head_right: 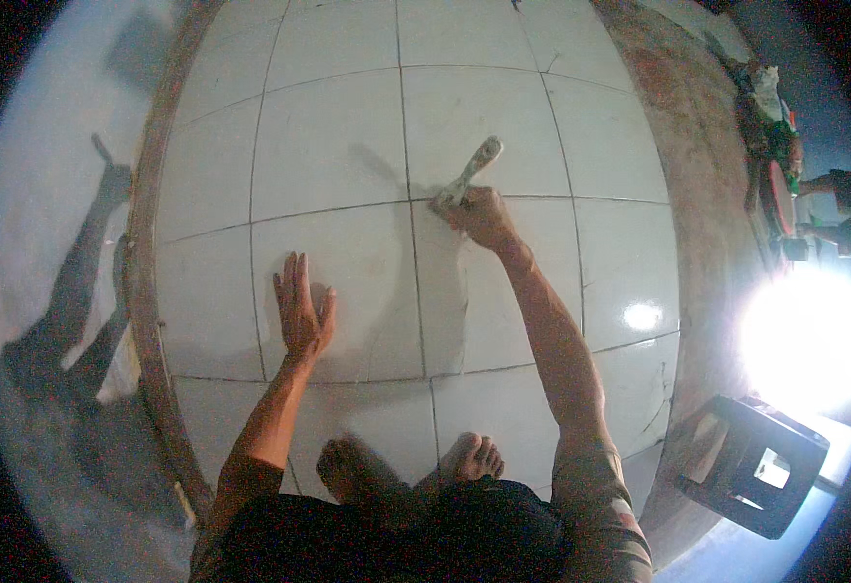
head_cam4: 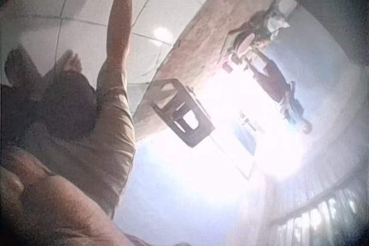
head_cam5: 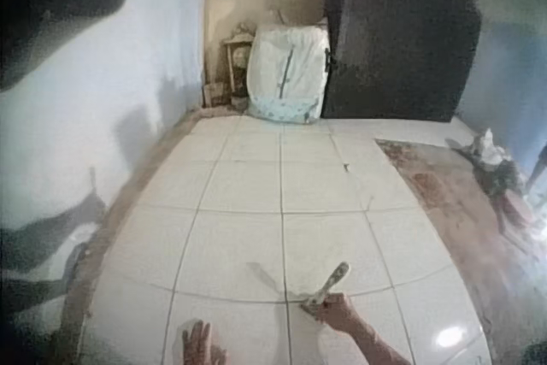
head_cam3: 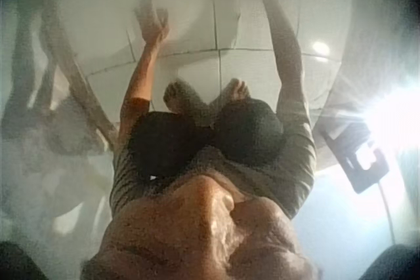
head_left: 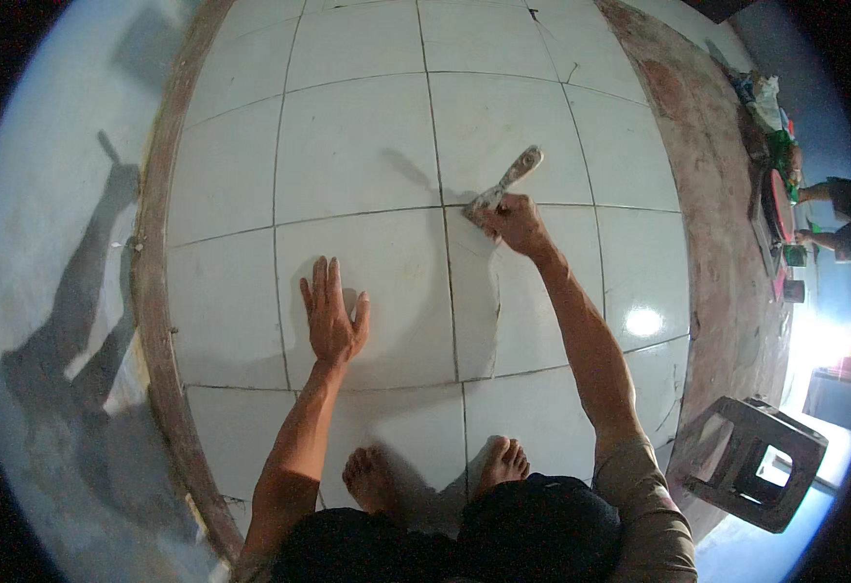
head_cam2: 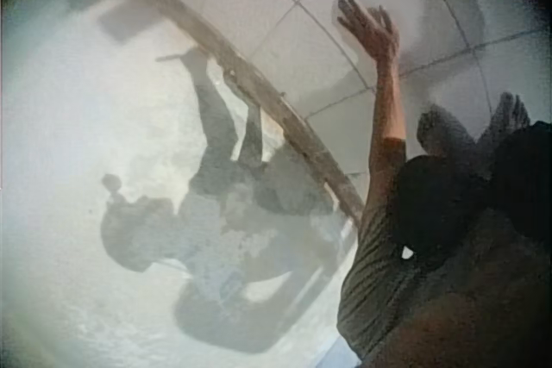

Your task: The person sits on a tiled floor and uses a grout float to apply and smooth grout into the joints between white floor tiles. They repeatedly press and drag the tool along the grout lines to fill gaps and remove excess material.

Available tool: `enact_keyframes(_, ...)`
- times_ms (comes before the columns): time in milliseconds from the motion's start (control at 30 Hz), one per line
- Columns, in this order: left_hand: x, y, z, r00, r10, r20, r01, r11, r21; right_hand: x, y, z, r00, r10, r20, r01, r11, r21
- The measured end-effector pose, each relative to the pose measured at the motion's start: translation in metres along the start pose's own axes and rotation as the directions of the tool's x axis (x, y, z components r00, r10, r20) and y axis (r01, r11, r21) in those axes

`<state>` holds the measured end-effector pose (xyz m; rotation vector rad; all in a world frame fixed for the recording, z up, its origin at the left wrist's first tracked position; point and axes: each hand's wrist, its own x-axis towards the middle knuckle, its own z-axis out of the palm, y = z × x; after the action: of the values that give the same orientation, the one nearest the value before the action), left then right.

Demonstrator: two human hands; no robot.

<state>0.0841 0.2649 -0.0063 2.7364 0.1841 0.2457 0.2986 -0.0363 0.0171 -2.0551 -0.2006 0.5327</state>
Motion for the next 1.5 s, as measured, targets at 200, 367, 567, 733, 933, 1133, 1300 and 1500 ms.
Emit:
enact_keyframes(200, -0.001, 0.000, -0.001, 1.000, 0.021, -0.023, -0.021, 1.000, -0.003, 0.016, -0.014, 0.005, 0.994, -0.063, 0.088, 0.071, 0.993, -0.099)
enact_keyframes(367, -0.002, -0.003, 0.002, 0.999, 0.021, -0.035, -0.021, 1.000, -0.006, -0.005, -0.003, 0.016, 0.943, -0.228, 0.243, 0.249, 0.967, -0.059)
enact_keyframes(567, 0.000, -0.004, 0.002, 0.999, 0.029, -0.043, -0.028, 0.999, 0.021, -0.015, -0.018, -0.003, 0.936, -0.191, 0.296, 0.238, 0.962, -0.131)
enact_keyframes(733, -0.003, -0.007, 0.005, 0.998, 0.029, -0.047, -0.028, 0.999, 0.022, -0.001, -0.018, -0.006, 0.987, -0.009, 0.163, 0.045, 0.975, -0.220)
enact_keyframes(933, -0.002, -0.006, 0.001, 1.000, 0.005, -0.022, -0.004, 1.000, 0.008, -0.049, -0.010, 0.012, 0.929, -0.103, 0.355, 0.196, 0.951, -0.238)
enact_keyframes(1133, -0.003, -0.006, 0.005, 0.998, 0.039, -0.044, -0.037, 0.998, 0.044, -0.022, -0.001, -0.007, 0.984, -0.016, 0.179, 0.042, 0.989, -0.140)
enact_keyframes(1300, -0.004, -0.012, 0.006, 0.998, 0.039, -0.054, -0.036, 0.998, 0.057, -0.019, -0.020, 0.007, 0.979, 0.038, 0.202, 0.007, 0.976, -0.217)
enact_keyframes(1500, -0.003, -0.010, 0.002, 1.000, 0.002, -0.025, -0.001, 0.999, 0.053, -0.067, -0.013, 0.021, 0.944, -0.010, 0.331, 0.113, 0.949, -0.293)
